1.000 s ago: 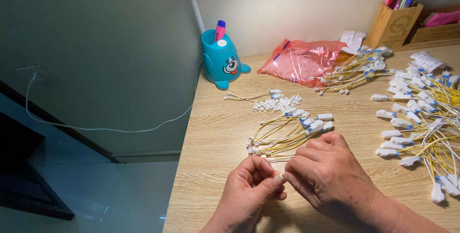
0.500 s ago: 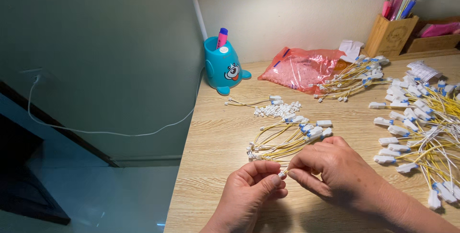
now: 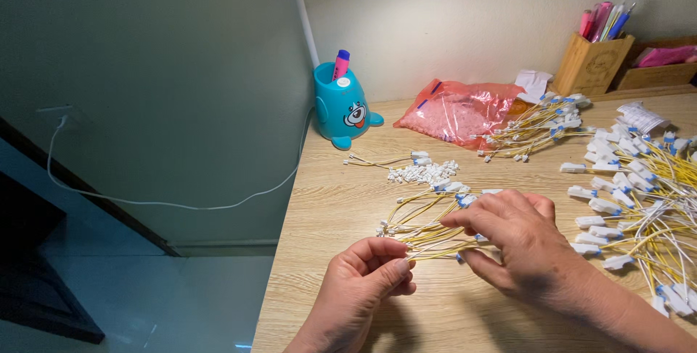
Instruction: The person assembles small white plastic LED connectors onto yellow wires by hand. They repeatedly pick up a connector and a wire, insert the wire into the connector, and place the finished assembly on the table among other completed units.
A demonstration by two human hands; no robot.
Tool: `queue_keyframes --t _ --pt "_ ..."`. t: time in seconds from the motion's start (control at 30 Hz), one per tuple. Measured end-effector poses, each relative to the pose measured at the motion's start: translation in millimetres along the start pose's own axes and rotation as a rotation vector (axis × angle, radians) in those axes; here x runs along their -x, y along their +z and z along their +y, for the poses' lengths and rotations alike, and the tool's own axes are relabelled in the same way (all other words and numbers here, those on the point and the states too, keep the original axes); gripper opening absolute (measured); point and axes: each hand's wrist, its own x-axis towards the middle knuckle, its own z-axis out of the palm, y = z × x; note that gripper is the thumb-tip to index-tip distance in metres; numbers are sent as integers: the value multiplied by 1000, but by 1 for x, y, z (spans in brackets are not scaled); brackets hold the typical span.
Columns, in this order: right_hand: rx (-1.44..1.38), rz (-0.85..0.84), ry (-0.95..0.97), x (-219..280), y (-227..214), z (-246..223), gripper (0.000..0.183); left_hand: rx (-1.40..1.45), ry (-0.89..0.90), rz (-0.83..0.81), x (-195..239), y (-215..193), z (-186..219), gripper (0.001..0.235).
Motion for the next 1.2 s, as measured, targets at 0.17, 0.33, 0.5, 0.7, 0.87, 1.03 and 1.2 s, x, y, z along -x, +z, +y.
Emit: queue_keyframes --t 0.17,0.33,0.5,0.7,0.87,1.03,1.2 --pt "46 -59 -19 -4 -6 21 8 -44 26 -40 2 -3 12 19" --pt "-725 -517 453 -6 -38 31 28 -263 47 57 1 -3 17 17" --pt "-747 -422 588 -14 -42 19 32 -339 13 61 0 -5 17 17" --pt "-711 -402 596 -10 -23 32 24 -251 29 81 -2 -7 20 18" --pt "-633 -424 512 -5 -10 46 24 -182 6 127 -7 -10 18 19" --pt "-593 -368 356 -2 -5 53 33 -144 -24 167 -9 -13 19 25" --pt "-667 -324 334 -1 -12 49 49 -140 -38 163 -8 -14 24 27"
